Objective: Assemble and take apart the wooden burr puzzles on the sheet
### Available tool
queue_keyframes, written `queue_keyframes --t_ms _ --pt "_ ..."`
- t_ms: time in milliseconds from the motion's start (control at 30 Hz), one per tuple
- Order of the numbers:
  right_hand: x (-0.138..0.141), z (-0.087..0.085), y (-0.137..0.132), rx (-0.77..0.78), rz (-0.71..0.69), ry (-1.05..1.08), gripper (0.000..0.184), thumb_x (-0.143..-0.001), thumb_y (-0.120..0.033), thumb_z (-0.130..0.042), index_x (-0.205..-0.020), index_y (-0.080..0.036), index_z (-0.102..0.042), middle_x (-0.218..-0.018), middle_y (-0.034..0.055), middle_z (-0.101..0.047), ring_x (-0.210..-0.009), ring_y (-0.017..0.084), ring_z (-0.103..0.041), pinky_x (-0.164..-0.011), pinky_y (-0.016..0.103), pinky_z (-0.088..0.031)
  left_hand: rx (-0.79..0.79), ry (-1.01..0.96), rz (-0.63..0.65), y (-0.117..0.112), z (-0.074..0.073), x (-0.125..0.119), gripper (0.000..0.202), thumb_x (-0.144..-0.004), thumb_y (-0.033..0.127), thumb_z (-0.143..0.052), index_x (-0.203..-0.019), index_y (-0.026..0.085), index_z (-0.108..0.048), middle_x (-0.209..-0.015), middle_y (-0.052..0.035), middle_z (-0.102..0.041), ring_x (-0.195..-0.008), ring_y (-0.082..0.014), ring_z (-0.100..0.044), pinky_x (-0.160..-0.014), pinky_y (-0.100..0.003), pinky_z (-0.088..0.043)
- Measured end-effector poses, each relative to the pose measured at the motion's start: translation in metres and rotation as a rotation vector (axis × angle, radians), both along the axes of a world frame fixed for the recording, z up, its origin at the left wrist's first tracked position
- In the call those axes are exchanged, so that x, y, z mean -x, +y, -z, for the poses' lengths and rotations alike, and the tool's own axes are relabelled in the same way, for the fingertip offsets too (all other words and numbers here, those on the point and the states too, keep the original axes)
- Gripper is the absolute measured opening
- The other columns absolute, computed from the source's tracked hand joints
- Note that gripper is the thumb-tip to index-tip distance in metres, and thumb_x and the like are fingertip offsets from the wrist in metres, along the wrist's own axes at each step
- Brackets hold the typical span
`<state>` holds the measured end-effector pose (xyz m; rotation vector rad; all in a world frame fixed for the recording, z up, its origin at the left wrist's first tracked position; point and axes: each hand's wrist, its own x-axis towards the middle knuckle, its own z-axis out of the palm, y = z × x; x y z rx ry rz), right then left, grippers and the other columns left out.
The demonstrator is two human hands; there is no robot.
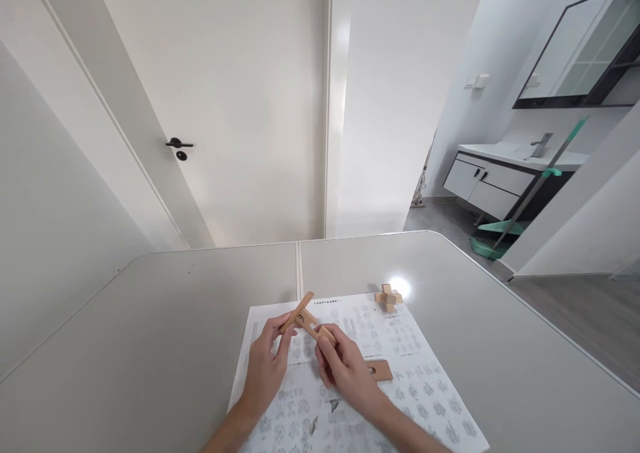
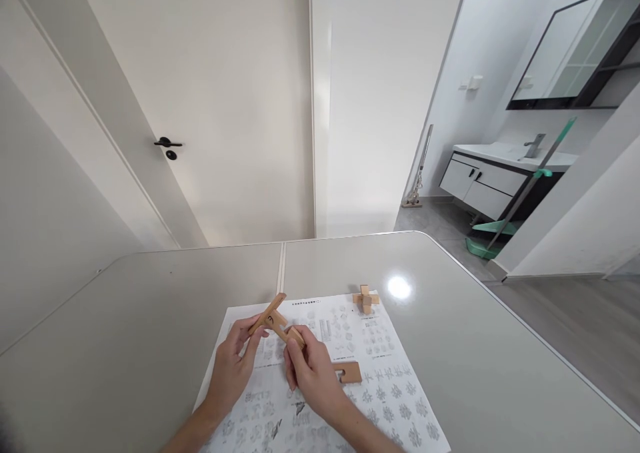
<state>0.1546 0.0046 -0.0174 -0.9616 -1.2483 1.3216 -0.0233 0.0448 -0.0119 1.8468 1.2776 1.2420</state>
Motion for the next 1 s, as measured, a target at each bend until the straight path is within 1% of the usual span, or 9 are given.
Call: queue_keyframes --t_ms 133,200,333,433,567,700,800,900,1000 --pt "-0.001 -0.001 0.000 0.004 -0.008 0.009 0.044 -0.101 -0.065 -0.043 -0.091 -0.022 -0.049 -0.065 -0.0065 -0.046 -0.041 0.008 -0.037 -0.045 0.024 -0.028 -0.021 0.048 0.026 0.001 0.000 0.001 0.024 -0.101 0.042 -0.052 -0.115 0.025 -0.064 -0.123 -0.0062 -0.073 -0.111 -0.0232 -0.072 -0.097 -0.039 -0.058" --pt "-0.001 -0.002 0.000 0.008 -0.016 0.024 0.044 -0.101 -0.065 -0.044 -0.090 -0.022 -0.048 -0.066 -0.0063 -0.046 -0.041 0.007 -0.036 -0.044 0.024 -0.028 -0.012 0.074 0.025 0.002 0.001 0.001 0.024 -0.101 0.042 -0.052 -0.115 0.026 -0.063 -0.124 -0.0054 -0.073 -0.110 -0.0227 -0.072 -0.097 -0.038 -0.058" --pt "-0.001 -0.004 0.001 0.017 -0.024 0.049 0.045 -0.100 -0.066 -0.044 -0.095 -0.022 -0.051 -0.066 -0.0063 -0.046 -0.041 0.008 -0.036 -0.044 0.025 -0.028 0.023 0.098 0.028 0.003 0.003 0.001 0.025 -0.101 0.043 -0.050 -0.114 0.025 -0.061 -0.124 -0.0065 -0.074 -0.101 -0.0227 -0.076 -0.091 -0.038 -0.060" --pt "-0.001 -0.004 0.001 0.013 -0.019 0.040 0.045 -0.100 -0.066 -0.043 -0.100 -0.022 -0.052 -0.066 -0.0060 -0.047 -0.041 0.008 -0.037 -0.045 0.025 -0.028 0.056 0.125 0.041 0.000 0.004 -0.001 0.024 -0.101 0.043 -0.049 -0.114 0.026 -0.059 -0.124 -0.0067 -0.074 -0.106 -0.0248 -0.075 -0.092 -0.040 -0.060" --pt "-0.001 0.000 0.001 0.013 -0.008 0.027 0.045 -0.100 -0.066 -0.044 -0.096 -0.022 -0.052 -0.067 -0.0054 -0.048 -0.041 0.008 -0.038 -0.044 0.025 -0.027 0.070 0.161 0.058 -0.004 0.000 -0.004 0.025 -0.101 0.041 -0.049 -0.121 0.027 -0.057 -0.128 -0.0068 -0.072 -0.116 -0.0266 -0.071 -0.099 -0.043 -0.057" --pt "-0.001 -0.001 0.003 0.023 -0.041 0.063 0.045 -0.099 -0.066 -0.045 -0.100 -0.021 -0.051 -0.071 -0.0047 -0.051 -0.042 0.008 -0.040 -0.045 0.025 -0.029 0.068 0.196 0.055 -0.007 -0.006 -0.006 0.032 -0.103 0.040 -0.045 -0.132 0.031 -0.055 -0.129 -0.0025 -0.072 -0.109 -0.0233 -0.073 -0.093 -0.037 -0.059" --pt "-0.002 -0.003 0.003 0.037 -0.091 0.070 0.048 -0.098 -0.068 -0.046 -0.102 -0.021 -0.052 -0.075 -0.0025 -0.057 -0.045 0.008 -0.042 -0.047 0.024 -0.031 0.050 0.227 0.022 -0.007 -0.008 -0.006 0.035 -0.104 0.040 -0.042 -0.135 0.034 -0.055 -0.128 -0.0002 -0.073 -0.103 -0.0214 -0.075 -0.090 -0.035 -0.060" --pt "-0.004 -0.005 0.002 0.043 -0.136 0.005 0.050 -0.099 -0.069 -0.044 -0.096 -0.020 -0.053 -0.063 -0.0034 -0.058 -0.046 0.010 -0.041 -0.048 0.024 -0.032 0.038 0.223 -0.031 -0.006 -0.008 -0.005 0.036 -0.104 0.039 -0.041 -0.136 0.033 -0.056 -0.128 -0.0004 -0.073 -0.105 -0.0217 -0.074 -0.092 -0.035 -0.059" --pt "-0.006 -0.006 0.001 0.043 -0.140 -0.076 0.052 -0.099 -0.070 -0.041 -0.085 -0.021 -0.051 -0.046 -0.0071 -0.048 -0.043 0.011 -0.035 -0.051 0.024 -0.034 0.052 0.215 -0.039 -0.004 -0.008 -0.004 0.036 -0.104 0.040 -0.042 -0.135 0.032 -0.058 -0.127 -0.0005 -0.073 -0.109 -0.0221 -0.073 -0.093 -0.035 -0.059"
